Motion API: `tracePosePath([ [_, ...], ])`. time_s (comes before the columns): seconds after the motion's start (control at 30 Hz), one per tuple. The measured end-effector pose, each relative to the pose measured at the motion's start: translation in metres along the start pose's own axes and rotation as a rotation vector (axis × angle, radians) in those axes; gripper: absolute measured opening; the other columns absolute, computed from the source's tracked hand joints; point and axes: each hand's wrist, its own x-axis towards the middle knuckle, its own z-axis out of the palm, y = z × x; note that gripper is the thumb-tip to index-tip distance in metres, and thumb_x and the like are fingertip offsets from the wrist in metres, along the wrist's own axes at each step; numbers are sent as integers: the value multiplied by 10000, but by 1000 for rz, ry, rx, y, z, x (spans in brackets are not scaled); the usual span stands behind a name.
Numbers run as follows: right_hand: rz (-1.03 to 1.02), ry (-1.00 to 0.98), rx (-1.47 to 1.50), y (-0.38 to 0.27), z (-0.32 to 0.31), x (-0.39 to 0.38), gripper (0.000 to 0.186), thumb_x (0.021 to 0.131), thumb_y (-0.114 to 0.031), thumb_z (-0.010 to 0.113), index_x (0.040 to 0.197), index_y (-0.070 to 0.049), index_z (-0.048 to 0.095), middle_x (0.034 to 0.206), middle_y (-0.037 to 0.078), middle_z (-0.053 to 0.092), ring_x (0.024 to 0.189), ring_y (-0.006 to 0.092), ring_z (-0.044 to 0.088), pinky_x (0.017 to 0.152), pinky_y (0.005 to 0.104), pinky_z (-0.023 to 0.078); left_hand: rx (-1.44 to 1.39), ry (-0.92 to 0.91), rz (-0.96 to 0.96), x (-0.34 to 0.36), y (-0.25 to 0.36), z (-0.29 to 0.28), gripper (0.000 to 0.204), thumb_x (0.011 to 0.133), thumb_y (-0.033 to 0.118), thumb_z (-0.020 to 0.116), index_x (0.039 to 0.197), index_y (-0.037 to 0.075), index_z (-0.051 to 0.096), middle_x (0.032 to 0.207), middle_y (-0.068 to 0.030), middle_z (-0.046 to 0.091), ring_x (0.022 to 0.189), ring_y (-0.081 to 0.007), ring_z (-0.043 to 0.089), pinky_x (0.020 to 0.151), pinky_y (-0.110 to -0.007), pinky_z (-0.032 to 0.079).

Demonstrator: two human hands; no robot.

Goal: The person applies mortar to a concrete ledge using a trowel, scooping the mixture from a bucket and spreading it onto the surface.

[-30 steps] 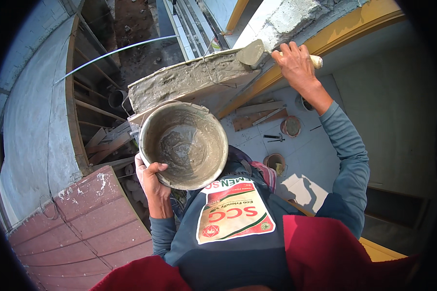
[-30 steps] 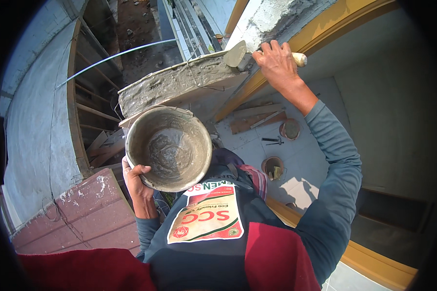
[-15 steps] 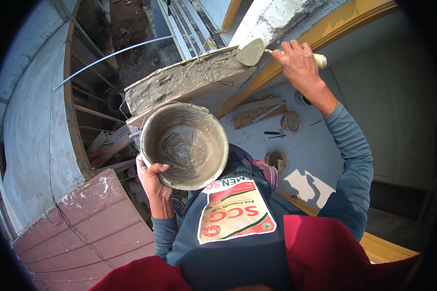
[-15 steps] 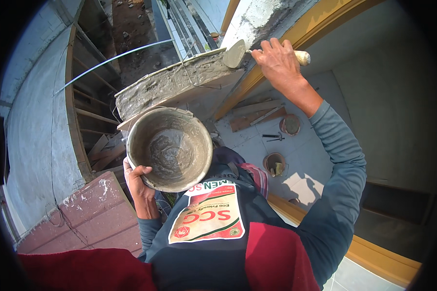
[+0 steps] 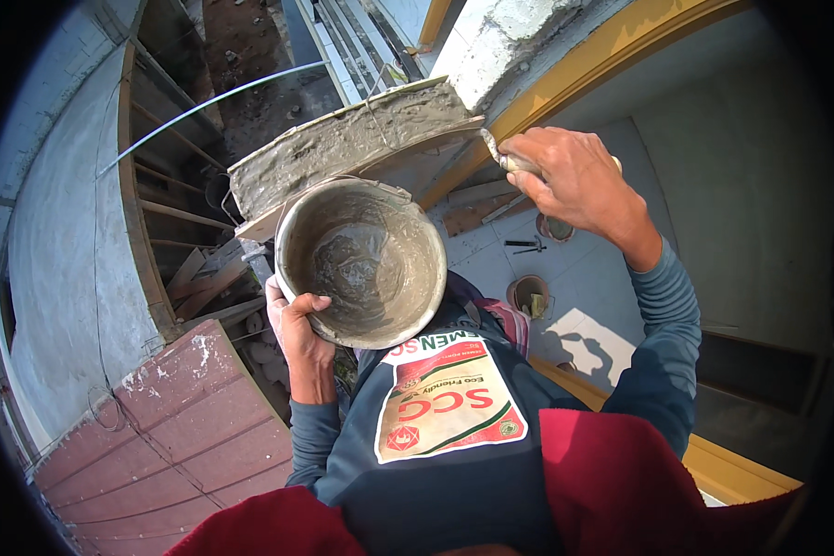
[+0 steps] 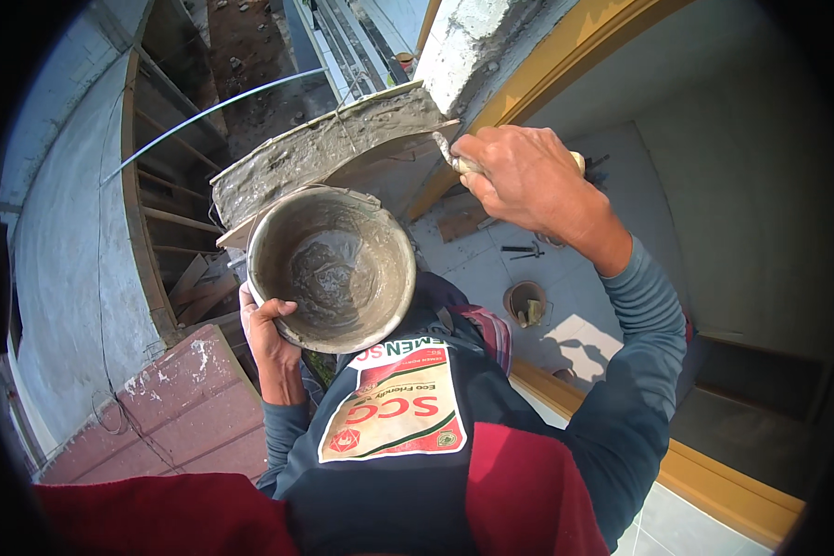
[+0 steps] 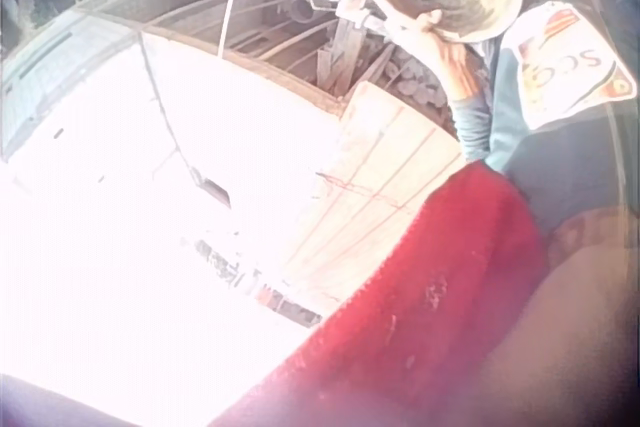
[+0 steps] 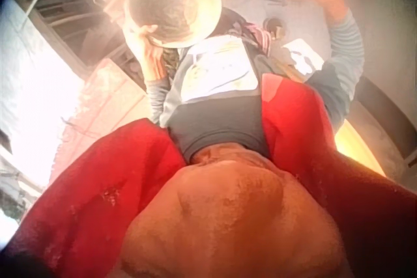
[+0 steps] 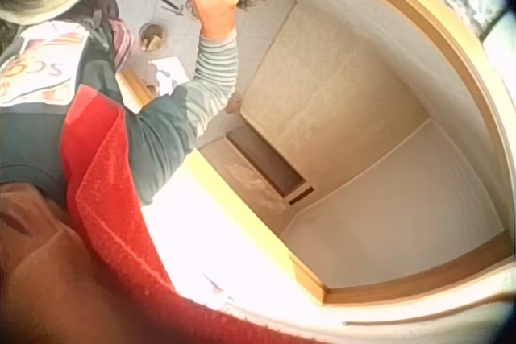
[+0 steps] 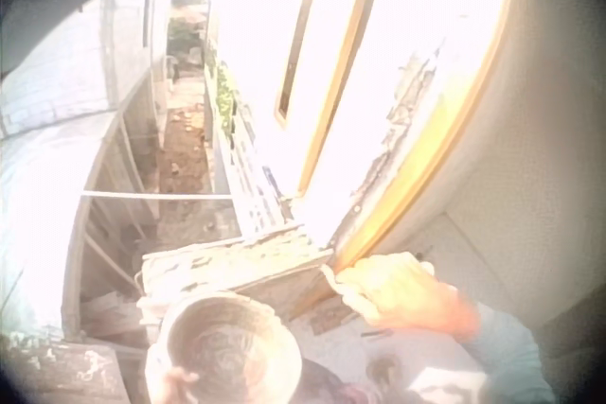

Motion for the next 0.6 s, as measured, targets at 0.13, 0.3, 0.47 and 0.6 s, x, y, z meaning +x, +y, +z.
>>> tracePosePath([
  [0.13, -24, -181, 12, -29, 40, -6, 210, 905, -193, 657, 1029, -24, 655, 871, 147, 657, 851, 346, 682, 756, 453, 541, 33, -62, -22, 6, -5, 7, 539, 586, -193, 520, 1071, 41, 535, 1062, -136, 661, 956, -274, 673, 857, -388, 595],
  [0.3, -28, -102, 43, -31, 92, -11, 187, 918, -201, 632, 968, -21, 639, 840, 154, 640, 809, 353, 687, 719, 470, 545, 71, -75, -100, 3, 0, 33, 585, 585, -193, 519, 1120, 42, 525, 1093, -122, 643, 995, -269, 652, 895, -389, 571],
  [0.47, 66, 101, 343, -13, 119, -48, 209, 915, -215, 634, 976, -16, 644, 810, 165, 621, 769, 388, 668, 681, 484, 531, 93, -127, -119, 9, -9, 34, 641, 581, -195, 516, 1179, 37, 519, 1154, -137, 635, 1048, -294, 646, 927, -397, 567],
  [0.6, 148, 51, 461, -6, 133, -70, 202, 909, -197, 635, 979, -8, 652, 816, 179, 626, 771, 397, 666, 698, 496, 528, 169, -125, -135, 14, -16, 35, 688, 577, -195, 521, 1226, 35, 506, 1183, -134, 630, 1059, -301, 642, 936, -410, 566],
])
